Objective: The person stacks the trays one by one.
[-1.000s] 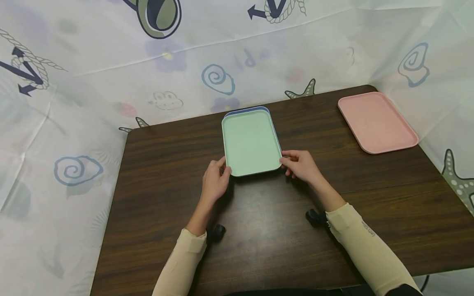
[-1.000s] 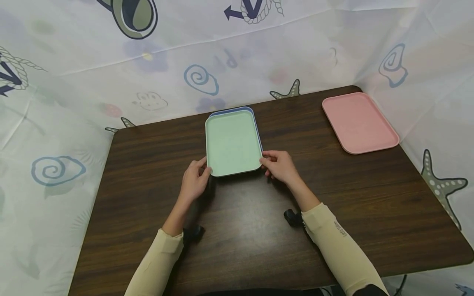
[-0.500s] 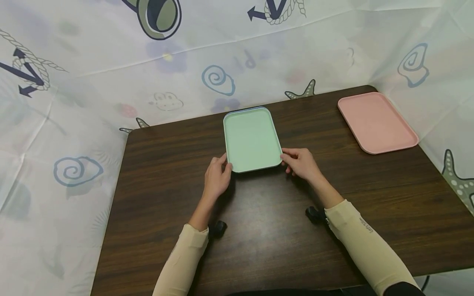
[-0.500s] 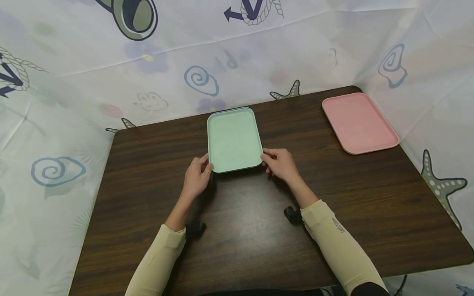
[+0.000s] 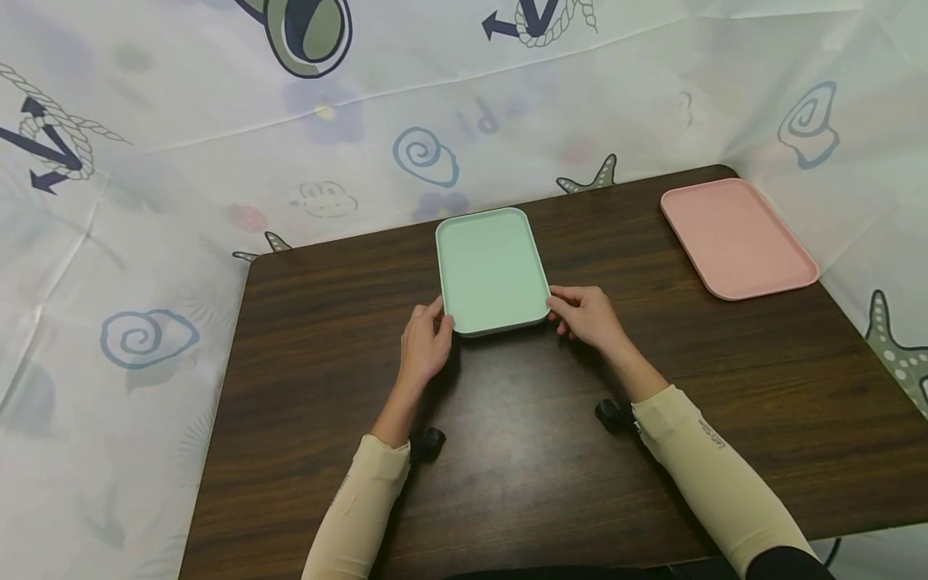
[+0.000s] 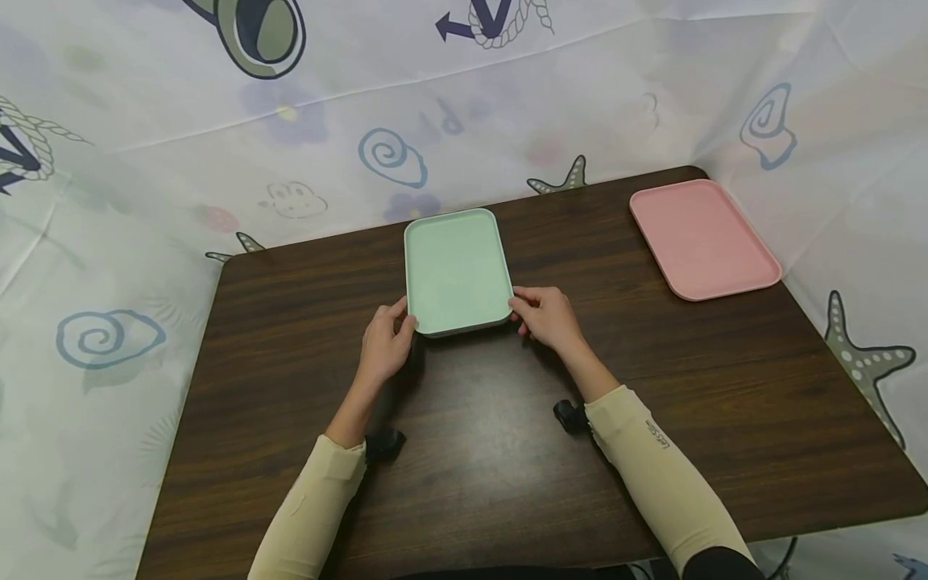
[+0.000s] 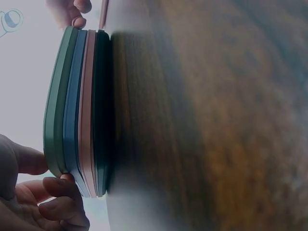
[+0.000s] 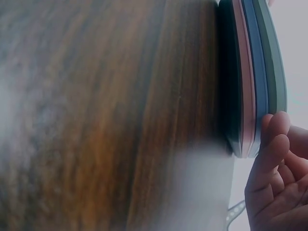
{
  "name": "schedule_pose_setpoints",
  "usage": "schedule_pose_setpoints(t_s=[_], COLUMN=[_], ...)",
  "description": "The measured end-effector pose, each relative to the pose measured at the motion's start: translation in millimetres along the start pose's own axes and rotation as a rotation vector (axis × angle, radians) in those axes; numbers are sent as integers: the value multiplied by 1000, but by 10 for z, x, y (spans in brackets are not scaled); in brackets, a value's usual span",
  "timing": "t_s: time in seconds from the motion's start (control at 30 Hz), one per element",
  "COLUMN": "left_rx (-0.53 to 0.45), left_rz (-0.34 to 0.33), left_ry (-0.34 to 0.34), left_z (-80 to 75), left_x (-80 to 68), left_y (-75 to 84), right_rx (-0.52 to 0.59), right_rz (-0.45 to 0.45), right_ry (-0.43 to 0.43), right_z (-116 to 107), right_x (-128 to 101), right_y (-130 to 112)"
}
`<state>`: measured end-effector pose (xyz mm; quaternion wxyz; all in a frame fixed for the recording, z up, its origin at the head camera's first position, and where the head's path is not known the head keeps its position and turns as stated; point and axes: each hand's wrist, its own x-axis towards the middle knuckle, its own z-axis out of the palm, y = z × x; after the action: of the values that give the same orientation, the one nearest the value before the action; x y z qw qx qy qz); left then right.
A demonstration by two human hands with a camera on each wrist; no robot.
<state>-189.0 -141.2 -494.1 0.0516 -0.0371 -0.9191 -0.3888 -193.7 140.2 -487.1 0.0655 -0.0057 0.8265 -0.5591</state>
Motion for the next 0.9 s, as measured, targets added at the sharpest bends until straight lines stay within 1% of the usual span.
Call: schedule_pose_setpoints(t_s=[0.4,0.9], left_rx=[-1,-2], left_rz=[-28,-55], left_ry=[-27,-67], left_z=[11,20], left_x=[16,26], left_y=[-9,-7], right_rx=[5,-31], right_rz=[-5,4], right_ry=[-4,2], right_z=[6,18], right_x=[9,8], right_y=[-7,-8])
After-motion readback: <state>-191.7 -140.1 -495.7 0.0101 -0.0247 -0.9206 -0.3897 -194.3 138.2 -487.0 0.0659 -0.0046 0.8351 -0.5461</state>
